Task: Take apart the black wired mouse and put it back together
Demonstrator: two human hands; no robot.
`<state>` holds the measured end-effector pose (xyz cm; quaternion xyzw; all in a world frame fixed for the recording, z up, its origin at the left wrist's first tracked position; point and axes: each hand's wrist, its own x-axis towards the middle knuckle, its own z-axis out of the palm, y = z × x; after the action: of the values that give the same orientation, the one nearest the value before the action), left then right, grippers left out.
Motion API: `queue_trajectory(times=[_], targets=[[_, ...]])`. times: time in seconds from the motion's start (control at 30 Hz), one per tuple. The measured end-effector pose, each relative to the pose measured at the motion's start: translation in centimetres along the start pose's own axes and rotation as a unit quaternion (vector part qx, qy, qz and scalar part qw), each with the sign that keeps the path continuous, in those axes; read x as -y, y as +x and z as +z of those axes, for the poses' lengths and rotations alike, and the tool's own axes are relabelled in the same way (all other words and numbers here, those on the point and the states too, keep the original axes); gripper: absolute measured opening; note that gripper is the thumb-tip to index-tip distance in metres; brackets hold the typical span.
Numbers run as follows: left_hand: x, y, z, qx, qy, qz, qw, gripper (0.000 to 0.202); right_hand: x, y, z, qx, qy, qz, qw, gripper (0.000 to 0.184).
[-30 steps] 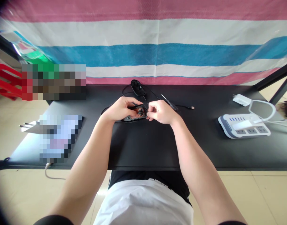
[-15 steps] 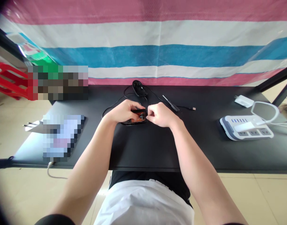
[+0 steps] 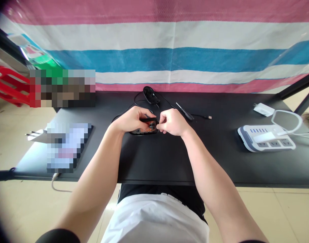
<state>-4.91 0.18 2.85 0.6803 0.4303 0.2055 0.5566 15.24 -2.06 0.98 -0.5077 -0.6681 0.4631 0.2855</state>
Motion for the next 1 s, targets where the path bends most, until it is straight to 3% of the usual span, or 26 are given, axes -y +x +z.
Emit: queue_trajectory(times=[0.33,0.53,0.67,0.87,1.0], targets=[[-0.14,-0.04,0.04,0.039,0.12,0.004,0.992,0.036,0.51,0.01,-0.05,0.014,-0.097,0.007,0.995,0.019],[-0.18,-0.06,0.15,0.005,0.04,0.021,0.999,0.037,0.46,0.25,0.09,-0.043,0.027,0.063,0.997,0.023],[-0.04,-0.02,0.2,-0.005,-0.023,0.025,0.999,0.038,0.68,0.25,0.06,-0.082,0.11,0.064,0.988,0.027],[0.14,-0.03,-0.19,0.011,-0.069,0.048,0.996,0.041,0.68,-0.12,-0.46,-0.03,0.172,0.008,0.985,0.034],[-0.19,-0.16,-0.22,-0.011,-0.107,0.066,0.992,0.042,0.51,-0.13,-0.57,-0.043,0.211,-0.019,0.976,0.033]])
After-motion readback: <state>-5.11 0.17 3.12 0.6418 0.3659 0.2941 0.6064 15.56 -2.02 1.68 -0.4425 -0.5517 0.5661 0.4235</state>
